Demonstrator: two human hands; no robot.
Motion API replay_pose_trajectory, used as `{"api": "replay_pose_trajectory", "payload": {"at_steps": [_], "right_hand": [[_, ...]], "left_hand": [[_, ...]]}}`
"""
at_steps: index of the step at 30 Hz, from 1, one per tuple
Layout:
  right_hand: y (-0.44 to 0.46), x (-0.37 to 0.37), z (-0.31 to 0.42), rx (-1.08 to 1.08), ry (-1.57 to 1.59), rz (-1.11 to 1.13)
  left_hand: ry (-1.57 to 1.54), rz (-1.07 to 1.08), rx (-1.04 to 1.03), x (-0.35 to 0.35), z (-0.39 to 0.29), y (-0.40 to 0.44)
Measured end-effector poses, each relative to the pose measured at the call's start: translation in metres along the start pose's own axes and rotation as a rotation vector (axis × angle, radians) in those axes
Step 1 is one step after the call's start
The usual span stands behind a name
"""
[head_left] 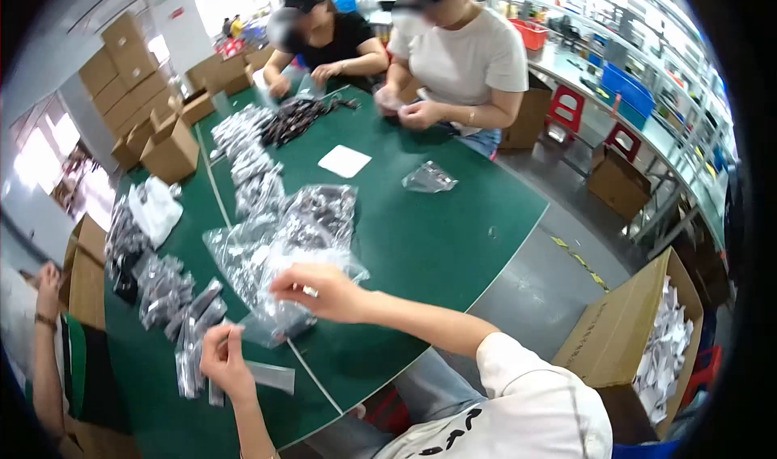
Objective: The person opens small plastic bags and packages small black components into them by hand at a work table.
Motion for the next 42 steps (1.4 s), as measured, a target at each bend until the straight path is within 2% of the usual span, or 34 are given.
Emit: {"api": "replay_pose_trajectory", "payload": {"at_steps": [7,12,16,27,30,42], "right_hand": [[-0.002,-0.003,0.001,0.048,-0.019,0.005],[-0.002,-0.003,0.003,0.066,0.005,-0.009],[-0.002,-0.004,0.005,0.048,0.013,0.012],[-0.001,-0.003,0.006,0.067,0.059,-0.001],[-0.001,-0.001,0.005,0.049,0.109,-0.018],[-0.001,0.004,0.003,0.089,0.118,-0.065]], "left_hand": [[0.028,-0.016,-0.081,-0.002,-0.012,0.000],[0.062,-0.062,0.015,0.004,-0.006,-0.004],[0.051,-0.106,-0.045,0.003,-0.008,-0.003],[-0.070,-0.023,-0.057,-0.005,-0.007,-0.007],[-0.002,0.038,0.019,-0.011,-0.008,-0.005],[0.025,0.132,0.043,-0.015,-0.004,-0.002]]}}
Point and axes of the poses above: each hand's wrist, its own y-axis towards the middle knuckle, its own x-axis out of the back of the hand, z = x × y, the point moved 5 cm from there along y, towards the middle knuckle, and after that the axes turned 10 degrees about z, right-handed, at the moved point
